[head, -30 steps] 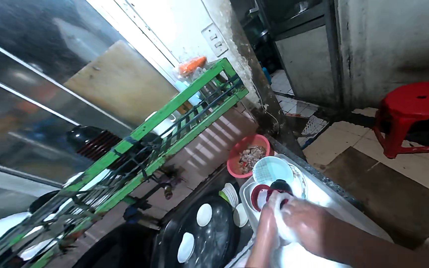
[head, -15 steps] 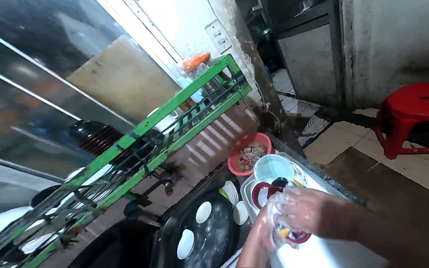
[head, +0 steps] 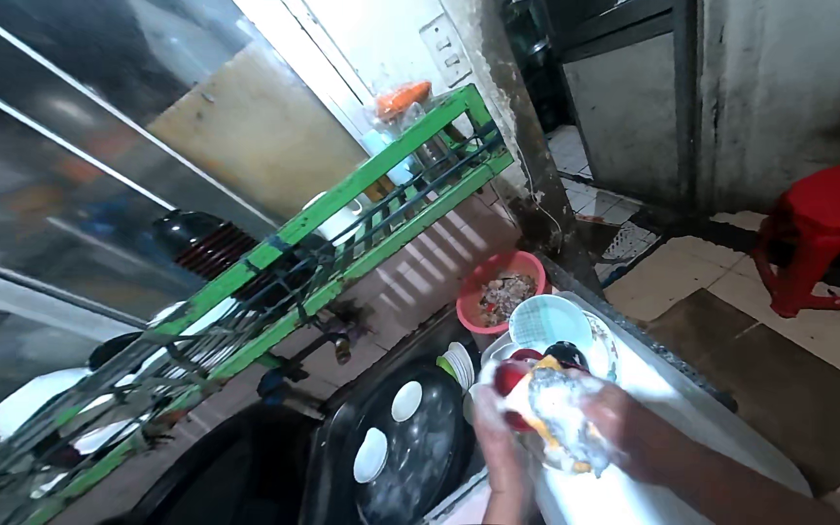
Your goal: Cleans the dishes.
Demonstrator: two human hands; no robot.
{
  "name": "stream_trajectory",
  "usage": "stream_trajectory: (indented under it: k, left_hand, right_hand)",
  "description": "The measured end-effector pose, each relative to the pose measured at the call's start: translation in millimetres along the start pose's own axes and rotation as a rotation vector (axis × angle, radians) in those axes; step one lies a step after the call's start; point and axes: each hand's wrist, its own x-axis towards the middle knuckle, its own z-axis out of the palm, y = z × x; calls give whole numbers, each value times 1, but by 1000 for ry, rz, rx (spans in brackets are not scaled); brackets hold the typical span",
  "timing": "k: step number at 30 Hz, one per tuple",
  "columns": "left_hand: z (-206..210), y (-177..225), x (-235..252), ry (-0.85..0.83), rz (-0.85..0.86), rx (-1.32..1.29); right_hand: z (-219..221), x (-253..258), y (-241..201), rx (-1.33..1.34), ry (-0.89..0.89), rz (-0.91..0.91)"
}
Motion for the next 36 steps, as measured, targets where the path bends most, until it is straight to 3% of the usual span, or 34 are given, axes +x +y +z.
stream_trajectory:
  k: [1,5,8,10,14,16,18,19,21,24,27,29,34,36]
  left_hand:
    - [-18,-10,7,114,-58,-35]
    - [-103,-46,40,600,-421,-383]
    - [-103,-44,35,608,-479,-260]
    - [-65,-22,19,334,-340,-103]
    - [30,25,-30,-604,-98,259]
    - [56,33,-52,-1073,52,439]
    - [75,21,-65,-1320,193,635]
    - [80,15,-69,-1362,230,708]
    - [86,15,-68,-1342,134,741]
    - [87,21,-60,-1140,-115,531]
    - [82,27,-50,-690,-688,-27]
    - [74,32,-47,-482,-873,-339]
    - [49,50,-46,-299,-756,-365]
    - [44,56,-44,-228,-734,-490]
  right_hand:
    - [-11,5,3,122,13,107]
    - [-57,17,26,217,152,129]
    - [-79,12,25,101,248,216]
    - [-86,10,23,23,282,251]
    - [-90,10,6,-55,283,303]
    - [-87,9,-4,-15,285,318]
    - [-86,6,-7,52,287,311]
    - [-87,4,-8,70,283,300]
    - [-91,-2,-12,74,285,282]
    - [-102,-10,-13,41,358,272]
    - [-108,-17,-11,41,437,272]
    - [-105,-18,-11,35,458,240]
    - [-88,-11,-12,-34,401,185]
    - [-70,-7,3,-181,348,40]
